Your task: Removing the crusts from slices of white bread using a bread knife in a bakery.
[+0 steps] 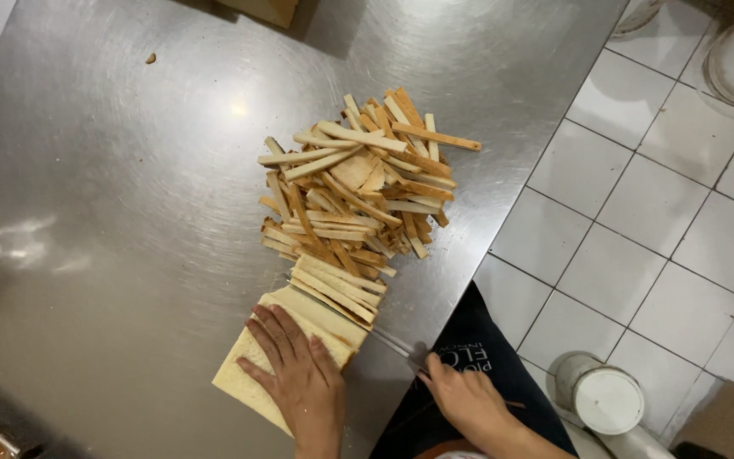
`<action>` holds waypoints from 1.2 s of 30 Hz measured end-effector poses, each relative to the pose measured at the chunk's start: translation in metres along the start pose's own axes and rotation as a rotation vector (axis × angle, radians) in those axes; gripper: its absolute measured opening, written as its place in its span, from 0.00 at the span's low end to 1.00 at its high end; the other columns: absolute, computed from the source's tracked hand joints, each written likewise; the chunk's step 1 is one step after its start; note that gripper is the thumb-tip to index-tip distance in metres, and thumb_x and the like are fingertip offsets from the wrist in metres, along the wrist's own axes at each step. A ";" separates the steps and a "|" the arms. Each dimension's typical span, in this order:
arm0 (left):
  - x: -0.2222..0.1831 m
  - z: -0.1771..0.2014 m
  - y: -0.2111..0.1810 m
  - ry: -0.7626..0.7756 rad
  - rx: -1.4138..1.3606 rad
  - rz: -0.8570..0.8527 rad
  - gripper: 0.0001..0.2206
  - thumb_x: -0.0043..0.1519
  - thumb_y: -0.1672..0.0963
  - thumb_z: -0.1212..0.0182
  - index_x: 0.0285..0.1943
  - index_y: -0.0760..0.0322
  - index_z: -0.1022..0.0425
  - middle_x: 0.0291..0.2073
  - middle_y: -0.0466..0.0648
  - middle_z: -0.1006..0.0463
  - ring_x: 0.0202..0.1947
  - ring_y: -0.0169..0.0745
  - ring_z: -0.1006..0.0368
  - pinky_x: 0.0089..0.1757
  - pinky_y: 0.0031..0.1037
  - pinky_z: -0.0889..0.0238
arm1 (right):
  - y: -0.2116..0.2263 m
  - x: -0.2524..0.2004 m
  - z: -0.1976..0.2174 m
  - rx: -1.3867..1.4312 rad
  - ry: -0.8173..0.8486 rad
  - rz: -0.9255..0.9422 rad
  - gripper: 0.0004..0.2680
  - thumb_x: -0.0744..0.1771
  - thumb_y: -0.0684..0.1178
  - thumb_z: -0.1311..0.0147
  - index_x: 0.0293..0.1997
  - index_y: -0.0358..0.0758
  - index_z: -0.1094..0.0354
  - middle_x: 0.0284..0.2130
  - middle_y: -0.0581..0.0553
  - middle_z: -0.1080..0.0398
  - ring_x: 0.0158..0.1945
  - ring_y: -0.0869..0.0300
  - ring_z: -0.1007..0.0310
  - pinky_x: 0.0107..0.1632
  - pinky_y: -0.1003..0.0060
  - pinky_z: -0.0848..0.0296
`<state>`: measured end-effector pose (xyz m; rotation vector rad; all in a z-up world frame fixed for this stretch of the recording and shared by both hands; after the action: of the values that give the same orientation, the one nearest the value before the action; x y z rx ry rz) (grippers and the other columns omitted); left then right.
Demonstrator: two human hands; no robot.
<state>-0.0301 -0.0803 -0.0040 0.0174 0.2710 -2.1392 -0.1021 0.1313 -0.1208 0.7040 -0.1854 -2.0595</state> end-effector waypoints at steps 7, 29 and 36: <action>-0.002 -0.003 -0.001 0.011 -0.043 -0.042 0.30 0.70 0.52 0.71 0.80 0.71 0.65 0.80 0.57 0.66 0.79 0.58 0.75 0.65 0.66 0.82 | 0.041 0.054 0.023 -0.053 -0.100 0.071 0.14 0.70 0.54 0.53 0.52 0.30 0.40 0.19 0.41 0.26 0.16 0.50 0.25 0.21 0.58 0.27; -0.008 0.008 -0.004 -0.036 0.037 -0.183 0.29 0.69 0.52 0.64 0.81 0.58 0.56 0.81 0.60 0.68 0.80 0.61 0.78 0.61 0.75 0.87 | -0.020 0.004 0.053 -0.040 -0.090 -0.003 0.12 0.70 0.58 0.51 0.47 0.41 0.43 0.25 0.44 0.23 0.16 0.48 0.25 0.18 0.57 0.29; -0.027 0.019 -0.025 -0.047 0.110 -0.607 0.32 0.55 0.45 0.34 0.69 0.52 0.32 0.71 0.39 0.35 0.76 0.50 0.53 0.65 0.71 0.92 | 0.005 -0.012 0.083 0.372 0.104 -0.002 0.12 0.70 0.57 0.53 0.52 0.40 0.42 0.20 0.43 0.24 0.21 0.47 0.23 0.26 0.55 0.29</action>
<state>-0.0343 -0.0489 0.0221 -0.0585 0.1380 -2.7517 -0.1388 0.1269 -0.0458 1.0344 -0.5164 -2.0047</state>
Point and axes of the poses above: each hand's wrist, its own x-axis towards the middle knuckle, its own z-axis out of the back of the hand, y = z × x, the point moved 9 cm from there along x, towards the middle knuckle
